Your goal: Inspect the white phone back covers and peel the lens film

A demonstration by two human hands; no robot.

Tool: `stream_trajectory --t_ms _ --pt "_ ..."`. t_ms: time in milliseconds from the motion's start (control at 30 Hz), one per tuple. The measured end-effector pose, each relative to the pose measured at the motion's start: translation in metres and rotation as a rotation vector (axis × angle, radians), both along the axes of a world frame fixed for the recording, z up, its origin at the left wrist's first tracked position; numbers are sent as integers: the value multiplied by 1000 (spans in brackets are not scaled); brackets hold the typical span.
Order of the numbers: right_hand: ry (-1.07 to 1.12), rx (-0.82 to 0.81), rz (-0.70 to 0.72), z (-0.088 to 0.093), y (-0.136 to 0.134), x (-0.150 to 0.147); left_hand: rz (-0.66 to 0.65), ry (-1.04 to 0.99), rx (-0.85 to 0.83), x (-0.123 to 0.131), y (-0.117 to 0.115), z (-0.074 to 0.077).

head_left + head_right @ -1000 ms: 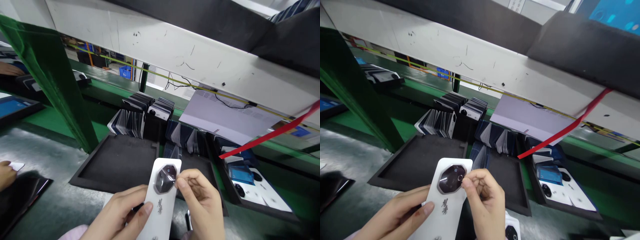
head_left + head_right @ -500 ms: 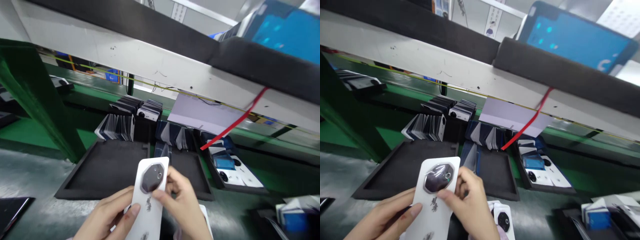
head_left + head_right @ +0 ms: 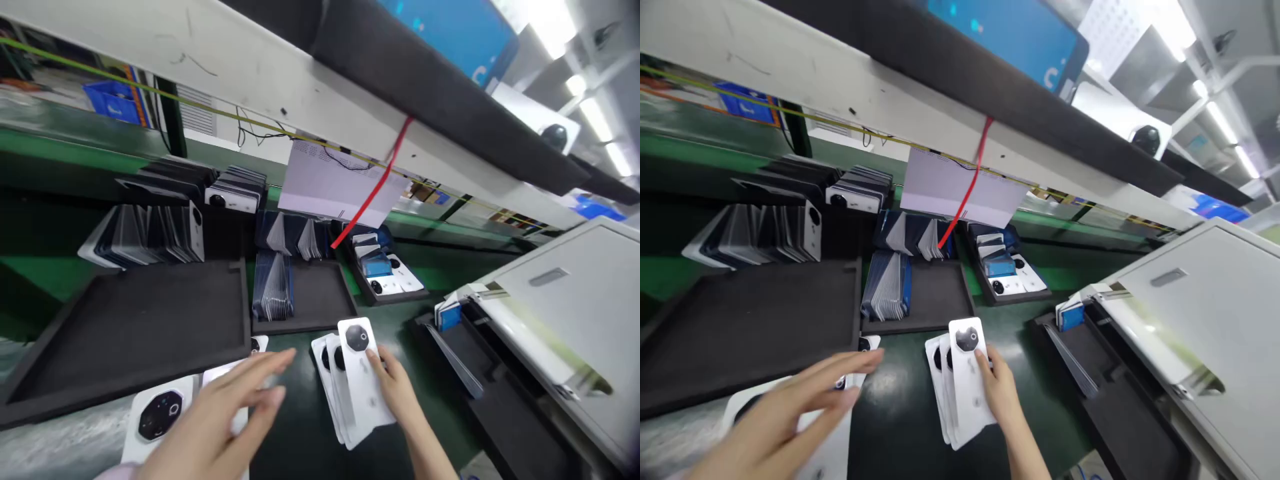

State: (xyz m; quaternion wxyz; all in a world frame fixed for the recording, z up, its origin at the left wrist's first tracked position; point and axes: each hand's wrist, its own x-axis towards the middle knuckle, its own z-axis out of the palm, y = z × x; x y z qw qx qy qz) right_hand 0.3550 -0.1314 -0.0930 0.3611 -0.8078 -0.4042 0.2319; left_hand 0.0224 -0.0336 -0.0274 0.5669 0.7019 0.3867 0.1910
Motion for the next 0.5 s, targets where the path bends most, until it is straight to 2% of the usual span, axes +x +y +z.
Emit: stream_trajectory --t_ms 100,167,233,367,500 --pt "-107 -45 -43 -38 -13 1 -184 56 -98 60 -12 -33" --pt "-143 -52 -55 -58 -14 -7 -236 90 -117 96 -23 -63" --pt "-138 -48 -58 -71 -13 -16 -247 90 -133 121 -34 -93" --pt "-31 -23 -82 -79 -9 -23 -129 -25 -112 144 -51 -140" --pt "172 -2 -140 -77 -5 -15 9 -143 -118 149 -59 -171"
